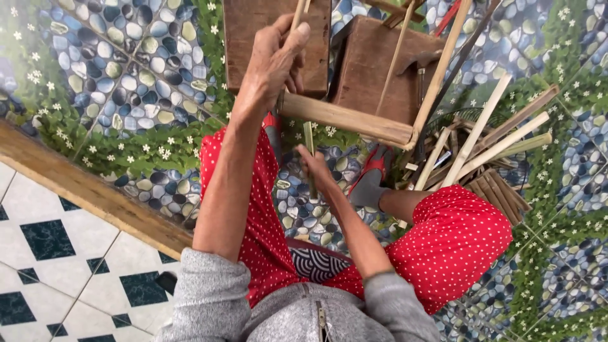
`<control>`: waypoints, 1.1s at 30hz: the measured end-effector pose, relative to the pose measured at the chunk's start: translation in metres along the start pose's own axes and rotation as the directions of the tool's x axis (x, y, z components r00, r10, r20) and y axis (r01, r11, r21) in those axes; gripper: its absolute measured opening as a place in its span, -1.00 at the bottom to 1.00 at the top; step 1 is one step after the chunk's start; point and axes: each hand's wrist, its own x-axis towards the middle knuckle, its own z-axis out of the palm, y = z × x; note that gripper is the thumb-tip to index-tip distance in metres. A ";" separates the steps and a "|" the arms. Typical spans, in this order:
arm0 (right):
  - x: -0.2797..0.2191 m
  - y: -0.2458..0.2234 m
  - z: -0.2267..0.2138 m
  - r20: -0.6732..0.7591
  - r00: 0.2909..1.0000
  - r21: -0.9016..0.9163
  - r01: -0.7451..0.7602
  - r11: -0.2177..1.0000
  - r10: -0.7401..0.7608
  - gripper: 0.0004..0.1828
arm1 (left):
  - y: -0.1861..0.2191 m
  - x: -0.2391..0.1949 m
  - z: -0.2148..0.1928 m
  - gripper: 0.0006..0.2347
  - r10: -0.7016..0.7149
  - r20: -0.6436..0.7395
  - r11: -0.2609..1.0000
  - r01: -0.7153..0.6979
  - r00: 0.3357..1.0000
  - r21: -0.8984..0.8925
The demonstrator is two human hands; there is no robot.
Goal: The person assembles a small bamboo frame by hand, inserting split bamboo strips into a wooden jig and tapping them with a hammer. They repeatedly adjust the frame, remove and reinsert pieces, and use a metal rod to align the components.
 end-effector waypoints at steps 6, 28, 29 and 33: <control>0.157 0.005 0.032 0.058 0.990 0.709 -0.132 0.693 0.128 -0.72 | 0.000 -0.007 0.006 -0.59 -0.051 -0.017 0.999 0.050 0.999 -0.017; 0.111 -0.036 0.053 0.029 0.989 0.912 -0.085 0.402 0.143 -0.81 | 0.009 -0.018 0.031 -0.60 -0.144 -0.161 0.982 0.121 0.976 -0.144; 0.113 -0.035 0.054 0.028 0.989 0.918 -0.082 0.387 0.143 -0.81 | 0.009 -0.018 0.032 -0.61 -0.141 -0.166 0.982 0.117 0.976 -0.145; 0.146 -0.013 0.061 0.030 0.989 0.943 -0.077 0.325 0.146 -0.81 | 0.013 -0.020 0.033 -0.62 -0.143 -0.173 0.985 0.122 0.975 -0.124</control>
